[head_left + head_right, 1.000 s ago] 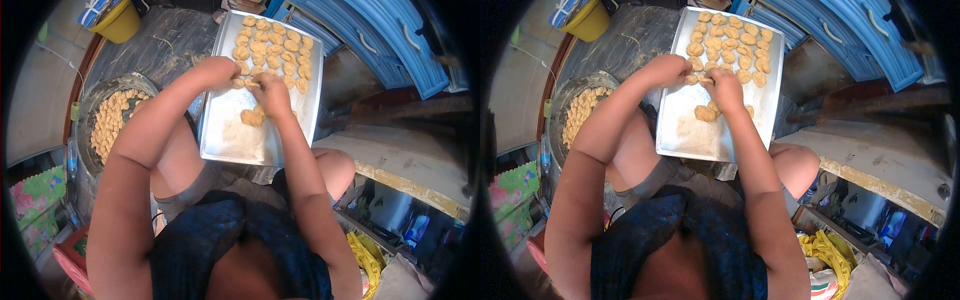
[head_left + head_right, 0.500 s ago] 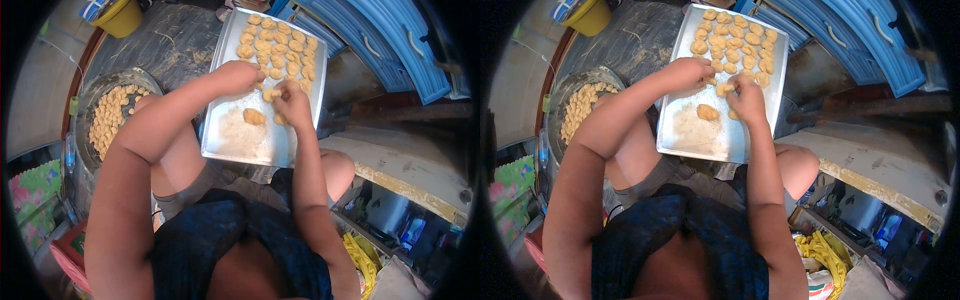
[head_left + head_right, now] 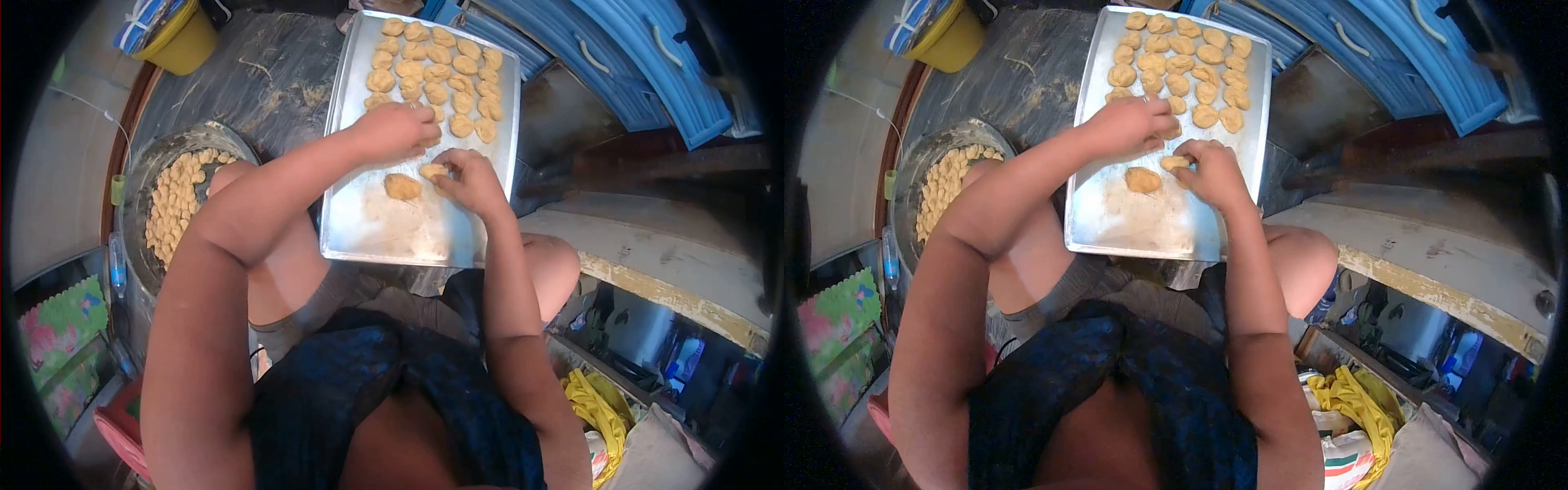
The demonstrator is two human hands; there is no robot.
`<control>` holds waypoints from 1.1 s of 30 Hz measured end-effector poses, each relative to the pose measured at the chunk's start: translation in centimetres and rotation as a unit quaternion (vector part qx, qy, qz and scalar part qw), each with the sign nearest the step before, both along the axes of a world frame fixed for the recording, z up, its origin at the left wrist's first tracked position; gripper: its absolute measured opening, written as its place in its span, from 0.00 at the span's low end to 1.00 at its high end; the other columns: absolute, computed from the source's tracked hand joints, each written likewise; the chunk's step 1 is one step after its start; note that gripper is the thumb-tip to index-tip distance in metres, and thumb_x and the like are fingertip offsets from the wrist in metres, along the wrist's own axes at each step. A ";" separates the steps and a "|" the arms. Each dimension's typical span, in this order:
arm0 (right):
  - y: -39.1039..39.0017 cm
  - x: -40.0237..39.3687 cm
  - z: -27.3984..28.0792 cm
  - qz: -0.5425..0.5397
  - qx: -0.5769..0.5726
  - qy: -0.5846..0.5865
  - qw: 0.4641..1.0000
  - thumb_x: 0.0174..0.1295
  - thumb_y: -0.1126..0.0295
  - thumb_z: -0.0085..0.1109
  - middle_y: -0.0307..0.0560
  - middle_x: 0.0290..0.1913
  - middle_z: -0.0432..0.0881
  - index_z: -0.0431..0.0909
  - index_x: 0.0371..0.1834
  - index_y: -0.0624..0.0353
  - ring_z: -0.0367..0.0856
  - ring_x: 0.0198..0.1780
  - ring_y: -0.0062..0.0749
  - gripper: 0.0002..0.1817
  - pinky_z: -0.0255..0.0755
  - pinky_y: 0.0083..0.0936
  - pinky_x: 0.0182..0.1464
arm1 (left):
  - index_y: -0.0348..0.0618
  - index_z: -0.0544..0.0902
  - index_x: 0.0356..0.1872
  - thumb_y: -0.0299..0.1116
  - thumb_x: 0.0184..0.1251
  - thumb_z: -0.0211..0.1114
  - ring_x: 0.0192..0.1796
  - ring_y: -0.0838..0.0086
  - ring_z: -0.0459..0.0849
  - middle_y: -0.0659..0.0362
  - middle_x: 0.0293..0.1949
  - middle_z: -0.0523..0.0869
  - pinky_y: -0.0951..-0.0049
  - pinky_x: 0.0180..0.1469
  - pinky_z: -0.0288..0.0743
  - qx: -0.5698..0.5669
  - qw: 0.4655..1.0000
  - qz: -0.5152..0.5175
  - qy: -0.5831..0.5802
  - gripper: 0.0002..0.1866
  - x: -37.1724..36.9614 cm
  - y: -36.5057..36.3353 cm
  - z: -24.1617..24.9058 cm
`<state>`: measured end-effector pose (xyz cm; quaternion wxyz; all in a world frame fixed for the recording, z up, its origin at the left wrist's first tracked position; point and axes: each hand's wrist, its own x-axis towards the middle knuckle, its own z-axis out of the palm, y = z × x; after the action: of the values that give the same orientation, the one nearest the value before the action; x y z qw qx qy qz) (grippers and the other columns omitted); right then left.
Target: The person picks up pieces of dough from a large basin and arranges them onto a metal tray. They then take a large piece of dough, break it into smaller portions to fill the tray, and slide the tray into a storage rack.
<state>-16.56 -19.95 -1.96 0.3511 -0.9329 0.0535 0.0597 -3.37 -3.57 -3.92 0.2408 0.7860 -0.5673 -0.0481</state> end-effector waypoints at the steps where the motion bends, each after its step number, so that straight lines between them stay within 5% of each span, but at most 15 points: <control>1: 0.1 0.1 0.0 -0.010 0.000 0.025 1.000 0.44 0.68 0.67 0.52 0.44 0.79 0.81 0.36 0.60 0.78 0.38 0.42 0.15 0.72 0.30 0.41 | 0.45 0.78 0.32 0.34 0.51 0.64 0.46 0.65 0.77 0.60 0.38 0.76 0.64 0.44 0.73 -0.022 0.998 -0.038 -0.035 0.08 0.0 -0.3 -0.4; 6: -0.6 0.5 -0.2 -0.163 -0.016 -0.111 0.980 0.49 0.71 0.63 0.50 0.31 0.79 0.83 0.37 0.58 0.78 0.35 0.40 0.11 0.72 0.30 0.41 | 0.46 0.78 0.28 0.32 0.51 0.62 0.46 0.68 0.75 0.61 0.37 0.76 0.67 0.45 0.71 -0.051 0.989 -0.061 -0.128 0.05 -0.1 -1.3 -1.6; 10: -1.9 0.8 -1.8 -0.087 -0.120 -0.167 0.975 0.49 0.70 0.64 0.49 0.35 0.79 0.83 0.39 0.57 0.78 0.37 0.39 0.13 0.72 0.30 0.42 | 0.46 0.77 0.27 0.31 0.51 0.61 0.45 0.69 0.76 0.61 0.36 0.75 0.68 0.45 0.70 -0.053 0.987 -0.052 -0.144 0.03 0.0 -1.7 -1.6; 13: -1.8 -0.7 0.5 -0.128 -0.077 -0.130 0.980 0.49 0.69 0.64 0.48 0.39 0.78 0.81 0.41 0.57 0.78 0.38 0.38 0.15 0.71 0.29 0.44 | 0.47 0.77 0.28 0.32 0.51 0.62 0.46 0.69 0.76 0.62 0.37 0.75 0.68 0.46 0.69 -0.043 0.988 -0.043 -0.143 0.04 -0.2 -1.6 -1.7; 15: -2.3 -2.1 2.1 -0.094 0.004 0.020 0.995 0.48 0.71 0.64 0.47 0.41 0.76 0.80 0.42 0.57 0.77 0.39 0.38 0.15 0.71 0.27 0.45 | 0.47 0.77 0.29 0.33 0.52 0.62 0.47 0.69 0.75 0.62 0.37 0.75 0.68 0.47 0.69 -0.043 0.986 -0.033 -0.158 0.05 -0.3 -1.6 -1.4; 21: -4.4 -2.5 0.0 -0.015 0.005 -0.011 1.000 0.46 0.76 0.63 0.47 0.41 0.76 0.80 0.40 0.59 0.77 0.41 0.36 0.14 0.71 0.27 0.46 | 0.51 0.78 0.49 0.37 0.56 0.63 0.57 0.70 0.70 0.64 0.49 0.77 0.67 0.56 0.63 -0.050 0.983 -0.101 -0.142 0.18 -1.3 -1.8 -0.7; 23: -4.0 -1.4 0.2 -0.202 -0.023 -0.095 0.975 0.47 0.77 0.62 0.48 0.39 0.77 0.80 0.39 0.61 0.78 0.41 0.38 0.13 0.71 0.27 0.45 | 0.52 0.75 0.56 0.38 0.57 0.63 0.60 0.71 0.68 0.65 0.54 0.75 0.67 0.57 0.60 -0.032 0.985 -0.104 -0.131 0.23 -1.5 -1.8 -0.7; 25: -4.5 -0.8 -1.1 -0.229 0.018 -0.120 0.966 0.46 0.75 0.63 0.49 0.36 0.78 0.80 0.38 0.61 0.78 0.38 0.40 0.13 0.70 0.30 0.47 | 0.50 0.77 0.52 0.38 0.58 0.63 0.57 0.68 0.72 0.62 0.52 0.77 0.67 0.56 0.63 -0.049 0.989 -0.099 -0.103 0.19 -1.5 -1.3 1.9; 28: -4.3 -0.7 -1.3 -0.132 -0.100 -0.143 0.976 0.46 0.71 0.65 0.50 0.40 0.77 0.80 0.39 0.59 0.77 0.42 0.43 0.14 0.68 0.33 0.51 | 0.45 0.79 0.40 0.36 0.56 0.64 0.43 0.59 0.80 0.56 0.42 0.79 0.59 0.44 0.72 0.059 0.997 -0.034 0.042 0.12 -2.0 0.2 3.7; 30: -3.0 -1.7 -0.1 -0.083 -0.165 -0.178 0.967 0.46 0.70 0.66 0.50 0.43 0.75 0.80 0.38 0.58 0.73 0.48 0.45 0.14 0.66 0.35 0.54 | 0.44 0.79 0.40 0.35 0.55 0.64 0.42 0.59 0.80 0.55 0.41 0.79 0.59 0.43 0.73 0.145 0.987 -0.050 0.057 0.12 -3.5 1.1 3.0; 31: -2.3 -2.2 -0.1 -0.082 -0.160 -0.184 0.966 0.46 0.70 0.66 0.50 0.43 0.75 0.80 0.38 0.58 0.73 0.48 0.45 0.14 0.66 0.35 0.54 | 0.44 0.79 0.40 0.33 0.54 0.64 0.42 0.58 0.80 0.54 0.39 0.79 0.59 0.42 0.73 0.224 0.969 -0.067 0.077 0.12 -4.2 1.4 2.6; 33: -1.1 -3.2 -0.7 0.053 0.018 -0.036 0.998 0.47 0.72 0.64 0.50 0.45 0.73 0.81 0.37 0.57 0.70 0.53 0.48 0.12 0.66 0.34 0.54 | 0.44 0.79 0.40 0.32 0.53 0.63 0.43 0.58 0.80 0.53 0.39 0.79 0.60 0.42 0.74 0.197 0.978 -0.057 0.047 0.12 -5.4 2.1 1.9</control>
<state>-19.75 -21.08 -2.67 0.3658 -0.9295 -0.0095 0.0457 -8.76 -1.52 -2.04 0.1048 0.7813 -0.5785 -0.2095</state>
